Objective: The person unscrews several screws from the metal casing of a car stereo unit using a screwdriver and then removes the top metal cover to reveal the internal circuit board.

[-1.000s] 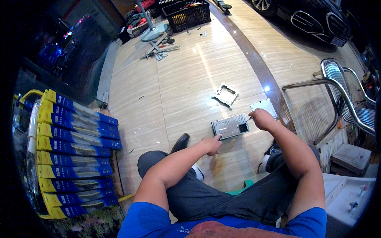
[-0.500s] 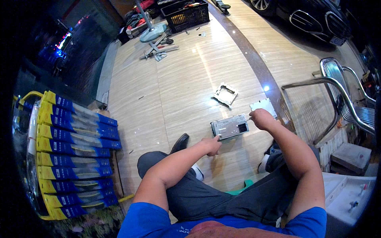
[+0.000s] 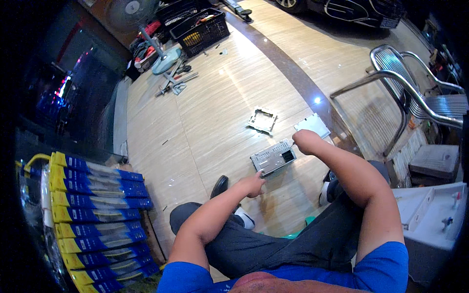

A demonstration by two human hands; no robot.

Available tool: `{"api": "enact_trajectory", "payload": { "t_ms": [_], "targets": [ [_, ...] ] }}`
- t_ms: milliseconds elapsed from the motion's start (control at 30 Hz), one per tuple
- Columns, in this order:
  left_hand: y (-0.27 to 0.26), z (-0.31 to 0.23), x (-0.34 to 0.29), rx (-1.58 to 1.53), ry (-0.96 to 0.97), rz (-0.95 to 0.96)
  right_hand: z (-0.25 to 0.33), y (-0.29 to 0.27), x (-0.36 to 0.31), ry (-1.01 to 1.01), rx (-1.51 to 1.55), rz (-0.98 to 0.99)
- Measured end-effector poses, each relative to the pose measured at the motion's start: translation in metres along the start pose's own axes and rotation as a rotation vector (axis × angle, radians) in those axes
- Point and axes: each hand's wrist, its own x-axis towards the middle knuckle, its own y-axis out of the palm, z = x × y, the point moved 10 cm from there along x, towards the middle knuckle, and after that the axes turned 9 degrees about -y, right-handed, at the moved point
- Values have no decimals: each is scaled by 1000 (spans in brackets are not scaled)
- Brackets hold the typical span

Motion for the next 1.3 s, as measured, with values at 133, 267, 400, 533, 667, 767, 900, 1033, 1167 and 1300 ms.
{"api": "enact_trajectory", "payload": {
  "t_ms": [133,267,400,533,667,767,900,1033,1167,1300],
  "targets": [
    [11,11,10,-11,36,-37,8,-13,-1,26,14,-25],
    [12,10,15,20,-9,0,2,-13,-5,62,28,-3],
    [15,10,16,37,2,0,1,-11,-1,34,61,-41],
    [15,7,17,43,19,10,5,5,7,-53,14,29],
    [14,9,15,30,26,-11,10,1,5,-45,17,66],
    [17,12,17,32,29,-1,13,-10,-1,-24,21,49],
    [16,9,16,29,40,19,9,-19,-8,7,17,35],
    [16,9,15,23,34,41,7,-19,-9,32,18,30],
    [16,8,13,29,40,34,1,-13,-4,41,10,21],
    [17,10,16,41,28,17,-1,-8,2,42,35,-6]
  ]
}}
